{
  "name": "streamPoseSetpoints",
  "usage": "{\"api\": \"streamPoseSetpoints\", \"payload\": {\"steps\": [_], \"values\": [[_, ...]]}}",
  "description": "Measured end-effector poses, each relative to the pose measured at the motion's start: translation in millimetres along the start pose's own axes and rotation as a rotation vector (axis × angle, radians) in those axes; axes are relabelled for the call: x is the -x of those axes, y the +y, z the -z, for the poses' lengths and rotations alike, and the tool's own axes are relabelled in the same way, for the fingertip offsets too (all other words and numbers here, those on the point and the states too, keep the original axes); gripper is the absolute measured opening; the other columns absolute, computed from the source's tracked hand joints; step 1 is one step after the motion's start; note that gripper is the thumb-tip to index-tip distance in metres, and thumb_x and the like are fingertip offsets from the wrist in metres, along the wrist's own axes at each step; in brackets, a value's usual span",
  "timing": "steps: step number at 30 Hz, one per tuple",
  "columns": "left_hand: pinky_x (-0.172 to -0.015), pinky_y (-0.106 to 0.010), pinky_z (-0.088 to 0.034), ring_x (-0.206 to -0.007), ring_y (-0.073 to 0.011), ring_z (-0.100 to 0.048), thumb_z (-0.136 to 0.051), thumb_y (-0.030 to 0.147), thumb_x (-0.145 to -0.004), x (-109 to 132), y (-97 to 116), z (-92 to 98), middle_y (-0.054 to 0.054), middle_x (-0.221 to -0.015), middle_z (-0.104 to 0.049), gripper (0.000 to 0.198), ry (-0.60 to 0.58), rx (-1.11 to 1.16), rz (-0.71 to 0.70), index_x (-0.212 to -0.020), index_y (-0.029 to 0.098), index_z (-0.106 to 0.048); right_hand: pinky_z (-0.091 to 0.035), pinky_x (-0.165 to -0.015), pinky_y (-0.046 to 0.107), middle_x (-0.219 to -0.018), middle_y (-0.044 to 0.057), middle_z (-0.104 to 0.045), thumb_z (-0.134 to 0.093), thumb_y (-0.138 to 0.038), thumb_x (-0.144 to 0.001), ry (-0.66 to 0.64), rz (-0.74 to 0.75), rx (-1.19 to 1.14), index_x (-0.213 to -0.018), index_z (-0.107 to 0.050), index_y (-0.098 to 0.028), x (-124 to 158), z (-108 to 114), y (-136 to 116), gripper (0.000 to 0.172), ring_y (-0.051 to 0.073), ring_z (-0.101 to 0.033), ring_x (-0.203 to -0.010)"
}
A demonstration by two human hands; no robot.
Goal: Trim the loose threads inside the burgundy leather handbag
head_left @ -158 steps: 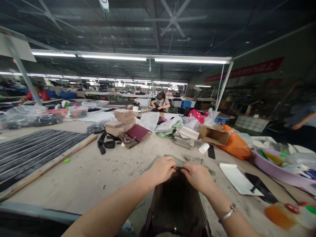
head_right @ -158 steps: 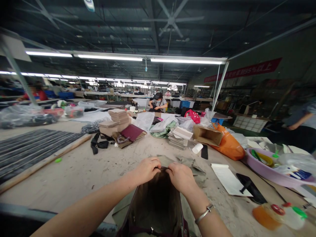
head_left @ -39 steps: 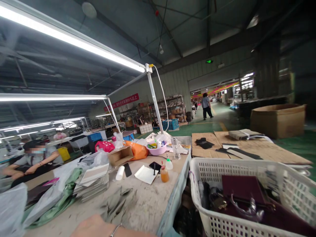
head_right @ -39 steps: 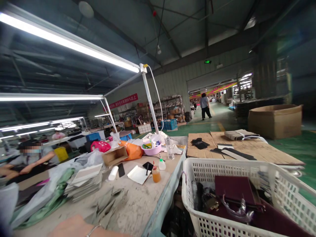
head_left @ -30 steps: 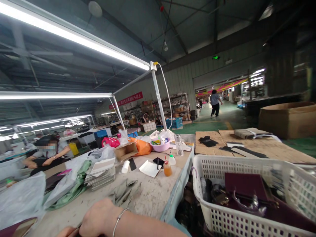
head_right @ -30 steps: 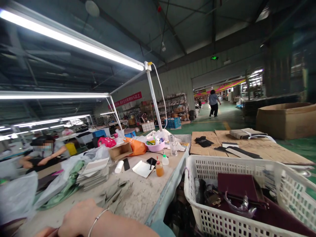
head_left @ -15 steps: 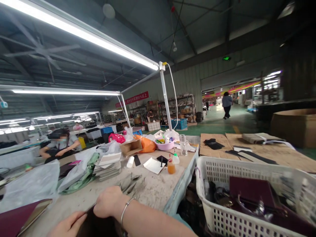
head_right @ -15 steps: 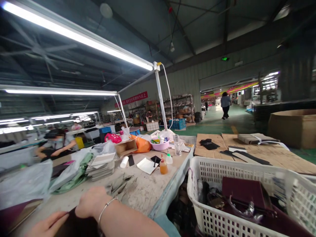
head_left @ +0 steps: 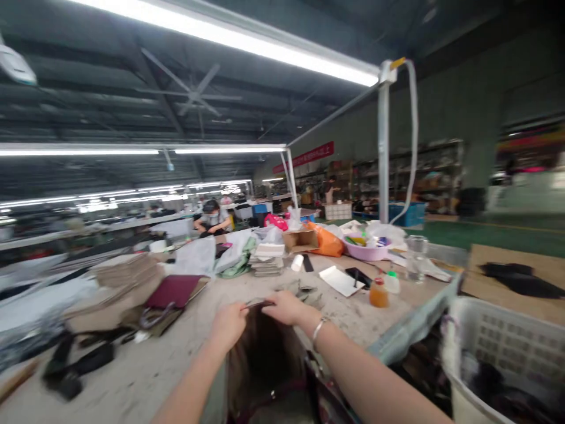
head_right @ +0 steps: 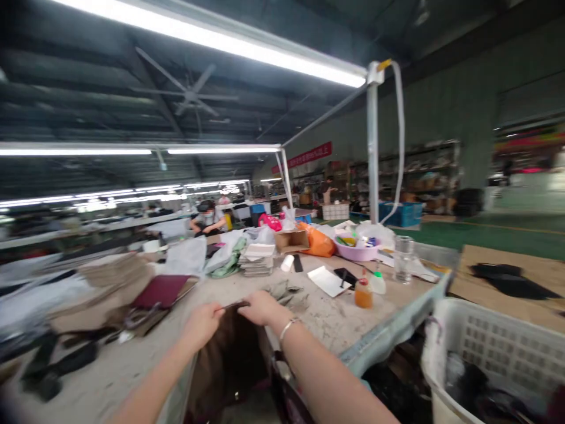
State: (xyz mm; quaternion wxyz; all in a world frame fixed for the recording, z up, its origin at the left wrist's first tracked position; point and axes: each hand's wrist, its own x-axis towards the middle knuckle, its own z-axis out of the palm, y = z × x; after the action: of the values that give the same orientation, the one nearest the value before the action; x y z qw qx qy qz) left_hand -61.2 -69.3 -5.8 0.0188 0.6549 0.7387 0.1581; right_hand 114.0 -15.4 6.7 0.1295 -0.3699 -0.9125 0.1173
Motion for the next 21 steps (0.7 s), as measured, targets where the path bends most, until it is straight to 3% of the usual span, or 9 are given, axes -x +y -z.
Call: {"api": "streamPoseSetpoints", "payload": {"steps": [3,5,8,13,15,17,19,21], "values": [[-0.069,-0.028,-0.041,-0.083,-0.0214,-0.063,-0.045,0.025,-0.086,1,2,0.8,-0.009,-0.084,-0.07,0.025,0.009,0.001,0.033,-0.087,0.017,-0.069,-0.046,-0.085,0.03,-0.109,0.01,-0.068,-0.054,-0.028,-0.078,0.088,0.048,-0.282,-0.11,-0.067,-0.015,0,-10,21,0.037,0.023,-0.062,-0.098],[-0.069,-0.027,-0.041,-0.082,-0.0205,-0.063,-0.046,0.026,-0.086,1,1,-0.9,-0.009,-0.085,-0.07,0.025,0.025,0.011,0.062,-0.088,0.018,-0.069,-0.047,-0.076,0.028,-0.089,0.004,-0.071,-0.05,-0.022,-0.075,0.04,0.06,-0.409,-0.094,-0.071,-0.017,0,-16,30,0.028,0.02,-0.062,-0.085],[-0.068,-0.028,-0.041,-0.08,-0.0209,-0.062,-0.047,0.027,-0.086,3,1,-3.8,-0.009,-0.082,-0.069,0.025,0.031,0.019,0.077,-0.087,0.017,-0.07,-0.042,-0.062,0.026,-0.063,-0.001,-0.062,-0.046,-0.02,-0.075,-0.003,0.011,-0.501,-0.072,-0.069,-0.017,2,-21,34,0.023,0.017,-0.056,-0.066],[-0.072,-0.03,-0.042,-0.082,-0.0233,-0.062,-0.047,0.028,-0.088,2,1,-5.5,-0.01,-0.082,-0.068,0.027,0.018,0.02,0.073,-0.087,0.013,-0.07,-0.042,-0.059,0.027,-0.058,-0.001,-0.058,-0.047,-0.023,-0.074,-0.036,-0.056,-0.634,-0.07,-0.068,-0.017,1,-24,36,0.022,0.016,-0.054,-0.059],[-0.075,-0.031,-0.044,-0.084,-0.023,-0.063,-0.047,0.027,-0.088,2,-1,-4.4,-0.01,-0.084,-0.069,0.026,0.006,0.062,0.054,-0.088,0.013,-0.07,-0.046,-0.068,0.031,-0.067,0.001,-0.064,-0.05,-0.03,-0.078,-0.034,-0.027,-0.701,-0.079,-0.071,-0.016,5,-24,37,0.025,0.019,-0.059,-0.068],[-0.083,-0.032,-0.046,-0.09,-0.0223,-0.063,-0.049,0.024,-0.087,3,-4,-1.6,-0.01,-0.092,-0.07,0.025,-0.012,0.186,0.009,-0.093,0.013,-0.07,-0.047,-0.083,0.035,-0.09,0.005,-0.07,-0.052,-0.041,-0.082,-0.03,0.045,-0.816,-0.099,-0.071,-0.016,12,-24,38,0.035,0.022,-0.062,-0.088],[-0.093,-0.032,-0.045,-0.102,-0.022,-0.061,-0.055,0.025,-0.083,4,-6,3.3,-0.011,-0.111,-0.067,0.03,-0.056,0.356,-0.057,-0.109,0.013,-0.066,-0.044,-0.093,0.039,-0.116,0.008,-0.064,-0.053,-0.051,-0.083,-0.041,0.04,-0.953,-0.122,-0.061,-0.019,22,-24,39,0.051,0.024,-0.057,-0.108],[-0.101,-0.033,-0.041,-0.114,-0.0232,-0.057,-0.064,0.03,-0.077,3,-5,9.2,-0.012,-0.127,-0.059,0.048,-0.134,0.449,-0.104,-0.122,0.013,-0.059,-0.044,-0.096,0.043,-0.134,0.011,-0.053,-0.051,-0.058,-0.083,-0.041,-0.044,-1.046,-0.135,-0.049,-0.02,34,-23,39,0.064,0.026,-0.05,-0.12]]}}
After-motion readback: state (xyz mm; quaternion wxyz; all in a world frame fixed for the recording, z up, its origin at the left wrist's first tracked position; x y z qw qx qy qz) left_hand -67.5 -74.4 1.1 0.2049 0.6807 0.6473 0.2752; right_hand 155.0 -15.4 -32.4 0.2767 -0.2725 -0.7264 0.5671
